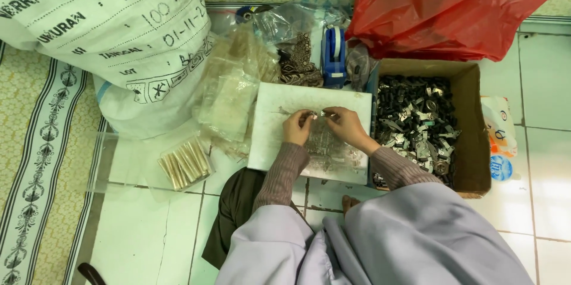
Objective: A person is sitting on the floor, picking up small metal buckles from a cardboard box and arranging them neatly on a white template board.
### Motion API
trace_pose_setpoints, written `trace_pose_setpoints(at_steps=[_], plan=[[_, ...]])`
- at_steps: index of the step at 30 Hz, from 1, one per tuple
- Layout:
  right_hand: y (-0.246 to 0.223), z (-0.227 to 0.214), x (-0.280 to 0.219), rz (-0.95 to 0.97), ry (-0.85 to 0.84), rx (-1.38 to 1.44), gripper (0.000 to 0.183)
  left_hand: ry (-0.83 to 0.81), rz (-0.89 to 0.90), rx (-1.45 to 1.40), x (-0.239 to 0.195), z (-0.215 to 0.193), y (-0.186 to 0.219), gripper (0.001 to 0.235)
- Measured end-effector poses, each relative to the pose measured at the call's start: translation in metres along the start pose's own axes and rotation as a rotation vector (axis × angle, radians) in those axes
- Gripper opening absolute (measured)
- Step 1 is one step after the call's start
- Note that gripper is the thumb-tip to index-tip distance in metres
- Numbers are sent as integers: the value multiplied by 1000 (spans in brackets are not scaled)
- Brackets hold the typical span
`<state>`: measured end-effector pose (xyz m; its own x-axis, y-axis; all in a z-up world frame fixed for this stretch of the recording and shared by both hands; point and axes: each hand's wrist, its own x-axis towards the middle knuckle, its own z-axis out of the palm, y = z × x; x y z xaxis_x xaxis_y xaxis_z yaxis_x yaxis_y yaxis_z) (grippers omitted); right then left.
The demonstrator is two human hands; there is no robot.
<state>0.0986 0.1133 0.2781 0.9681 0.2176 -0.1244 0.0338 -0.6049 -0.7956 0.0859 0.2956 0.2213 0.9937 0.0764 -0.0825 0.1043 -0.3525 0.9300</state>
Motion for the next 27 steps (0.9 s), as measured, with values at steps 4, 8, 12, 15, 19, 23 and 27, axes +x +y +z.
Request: trace_pose_setpoints(at_steps=[4, 8, 12, 15, 19, 23, 27], plan=[[15, 4, -6, -115, 10, -409, 34, -50, 27, 105, 13, -1, -14, 24], [36, 16, -16, -366, 149, -759, 33, 3, 110, 232, 2, -8, 11, 26], [43, 20, -16, -503, 247, -805, 41, 130, 187, 290, 1, 4, -10, 23], [39, 22, -16, -547, 250, -807, 45, 222, 300, 337, 8, 12, -31, 19], [49, 30, -17, -510, 185, -875, 47, 211, 483, 516, 6, 16, -43, 18], [46, 33, -21, -458, 147, -894, 52, 151, 577, 684, 6, 22, -53, 16], [46, 35, -23, -412, 120, -906, 52, 147, 546, 703, 4, 19, -45, 16]])
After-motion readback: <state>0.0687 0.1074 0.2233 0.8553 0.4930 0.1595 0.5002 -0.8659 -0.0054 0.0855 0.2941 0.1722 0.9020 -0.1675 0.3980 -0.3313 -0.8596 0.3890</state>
